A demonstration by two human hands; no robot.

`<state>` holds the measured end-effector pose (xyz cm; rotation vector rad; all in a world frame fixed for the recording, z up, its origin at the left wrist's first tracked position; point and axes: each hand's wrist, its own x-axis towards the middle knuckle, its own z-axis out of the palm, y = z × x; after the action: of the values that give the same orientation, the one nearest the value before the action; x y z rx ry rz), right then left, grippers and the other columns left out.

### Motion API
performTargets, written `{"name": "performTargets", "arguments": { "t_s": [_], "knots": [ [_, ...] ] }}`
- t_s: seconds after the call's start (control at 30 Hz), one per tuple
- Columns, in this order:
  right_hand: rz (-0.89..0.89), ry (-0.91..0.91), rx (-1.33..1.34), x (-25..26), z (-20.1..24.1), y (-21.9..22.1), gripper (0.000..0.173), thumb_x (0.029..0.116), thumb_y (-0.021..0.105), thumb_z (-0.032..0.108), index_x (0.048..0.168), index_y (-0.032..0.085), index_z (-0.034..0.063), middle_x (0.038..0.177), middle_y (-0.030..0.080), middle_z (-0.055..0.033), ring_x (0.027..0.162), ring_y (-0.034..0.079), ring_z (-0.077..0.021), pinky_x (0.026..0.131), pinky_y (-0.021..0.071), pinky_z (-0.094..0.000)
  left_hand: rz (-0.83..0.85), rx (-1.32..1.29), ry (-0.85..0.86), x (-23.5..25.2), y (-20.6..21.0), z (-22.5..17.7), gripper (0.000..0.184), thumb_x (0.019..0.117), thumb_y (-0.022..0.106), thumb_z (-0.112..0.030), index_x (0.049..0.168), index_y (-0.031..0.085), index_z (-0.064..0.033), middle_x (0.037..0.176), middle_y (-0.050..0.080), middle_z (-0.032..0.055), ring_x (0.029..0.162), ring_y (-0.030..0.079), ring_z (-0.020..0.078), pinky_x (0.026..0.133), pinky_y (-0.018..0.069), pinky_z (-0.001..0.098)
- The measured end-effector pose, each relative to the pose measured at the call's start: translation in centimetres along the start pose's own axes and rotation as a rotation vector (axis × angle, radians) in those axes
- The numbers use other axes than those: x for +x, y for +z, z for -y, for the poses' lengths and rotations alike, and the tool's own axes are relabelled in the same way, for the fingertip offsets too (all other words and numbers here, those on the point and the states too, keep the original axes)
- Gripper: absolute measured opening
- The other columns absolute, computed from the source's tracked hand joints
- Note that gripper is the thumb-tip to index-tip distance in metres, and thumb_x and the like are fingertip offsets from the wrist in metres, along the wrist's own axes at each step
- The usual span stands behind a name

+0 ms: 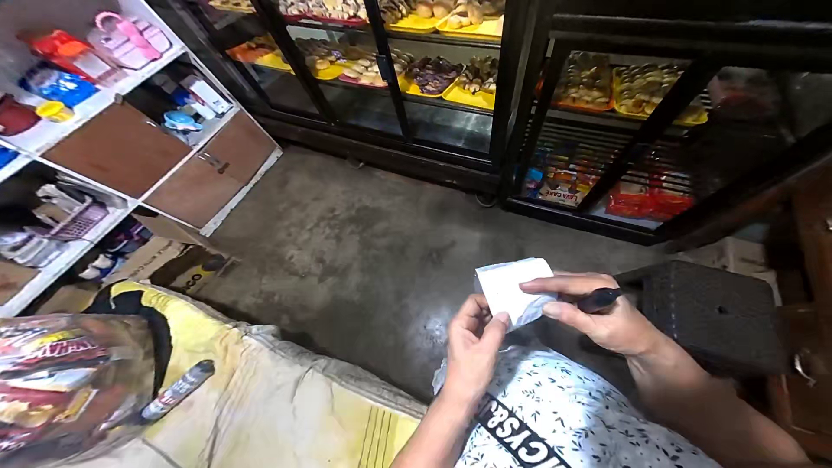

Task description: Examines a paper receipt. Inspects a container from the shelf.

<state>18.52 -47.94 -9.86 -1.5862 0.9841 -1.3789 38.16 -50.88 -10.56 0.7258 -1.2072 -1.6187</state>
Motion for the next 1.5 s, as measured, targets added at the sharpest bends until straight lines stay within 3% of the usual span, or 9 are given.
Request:
{"name": "performTargets", "arguments": {
  "t_s": [1.5],
  "knots": [
    [-0.019,0.032,0.001,0.71,-0.58,-0.21,0.028,0.0984,0.064,0.017,0.122,0.072,0.0045,0.117,0.073,0.006,0.103,0.065,0.0031,0.091,0.0545,-0.0172,0.004,-0.005,-0.061,0.42,-0.05,0.01,0.014,0.0913,0.053,0.006,0.099,0.059,-0.0036,0.087,0.069,-0.0067,0.081,0.066,-0.0004,0.077,0.0564,0.02]
  ]
}}
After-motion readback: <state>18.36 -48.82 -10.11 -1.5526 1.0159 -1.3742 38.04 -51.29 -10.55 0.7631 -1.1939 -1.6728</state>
